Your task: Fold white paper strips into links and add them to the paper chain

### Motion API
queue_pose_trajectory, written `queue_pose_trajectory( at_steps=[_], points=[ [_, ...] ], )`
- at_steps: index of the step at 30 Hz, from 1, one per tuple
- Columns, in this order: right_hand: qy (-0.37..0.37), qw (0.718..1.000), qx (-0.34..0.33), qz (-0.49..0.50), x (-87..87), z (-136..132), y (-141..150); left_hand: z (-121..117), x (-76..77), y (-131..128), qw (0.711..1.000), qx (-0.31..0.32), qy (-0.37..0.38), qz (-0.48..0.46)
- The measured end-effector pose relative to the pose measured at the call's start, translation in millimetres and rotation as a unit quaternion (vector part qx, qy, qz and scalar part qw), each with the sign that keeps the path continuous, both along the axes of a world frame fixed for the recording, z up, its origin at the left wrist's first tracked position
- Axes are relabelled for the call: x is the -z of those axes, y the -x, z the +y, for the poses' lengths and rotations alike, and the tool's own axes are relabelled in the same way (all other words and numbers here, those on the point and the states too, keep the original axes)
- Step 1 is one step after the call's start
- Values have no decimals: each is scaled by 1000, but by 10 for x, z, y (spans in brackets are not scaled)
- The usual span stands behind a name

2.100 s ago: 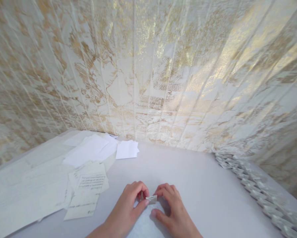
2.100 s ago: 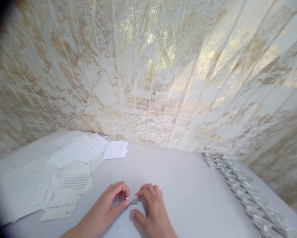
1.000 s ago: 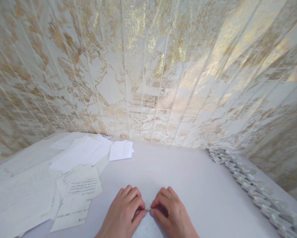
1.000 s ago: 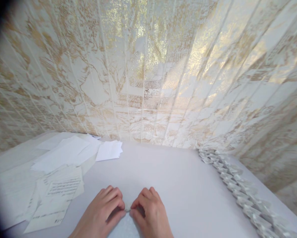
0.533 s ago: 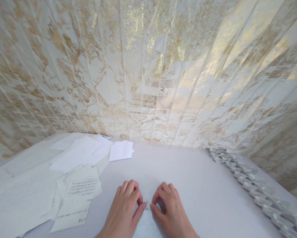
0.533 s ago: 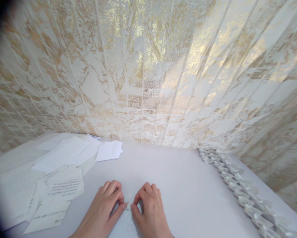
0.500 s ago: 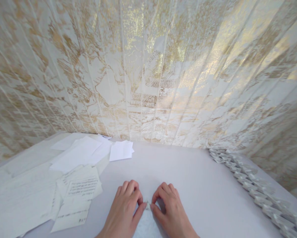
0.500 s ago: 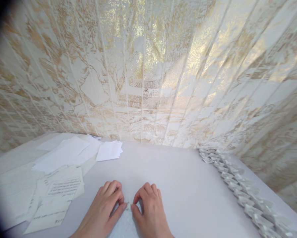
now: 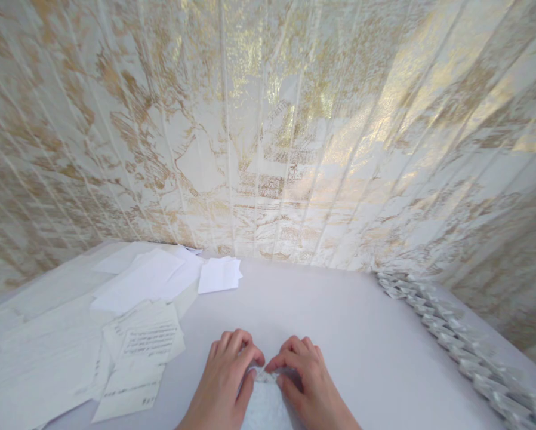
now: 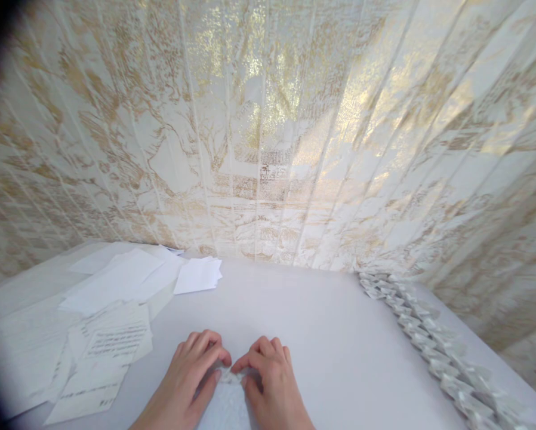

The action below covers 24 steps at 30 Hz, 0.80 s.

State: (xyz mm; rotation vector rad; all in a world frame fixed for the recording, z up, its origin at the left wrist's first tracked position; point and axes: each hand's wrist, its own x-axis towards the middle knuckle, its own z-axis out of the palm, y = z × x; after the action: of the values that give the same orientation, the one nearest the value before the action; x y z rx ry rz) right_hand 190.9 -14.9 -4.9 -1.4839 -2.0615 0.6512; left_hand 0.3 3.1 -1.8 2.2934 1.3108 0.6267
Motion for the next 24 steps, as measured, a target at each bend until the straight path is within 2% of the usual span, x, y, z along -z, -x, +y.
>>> queue_pose_trajectory(
  at_steps=[7,14,18,24],
  points=[
    [-66,997,-37,-20,151,-16,53,-33,14,34,998,46,11,40],
    [-111,989,-32,-96,112,-33,112,39,-5,14,997,35,-10,74],
    [-125,984,-32,-122,100,-32,129,40,-26,7,999,28,3,41],
    [-150,982,-36,-111,127,-2,115,1,-3,-28,998,-18,49,-46]
  ],
)
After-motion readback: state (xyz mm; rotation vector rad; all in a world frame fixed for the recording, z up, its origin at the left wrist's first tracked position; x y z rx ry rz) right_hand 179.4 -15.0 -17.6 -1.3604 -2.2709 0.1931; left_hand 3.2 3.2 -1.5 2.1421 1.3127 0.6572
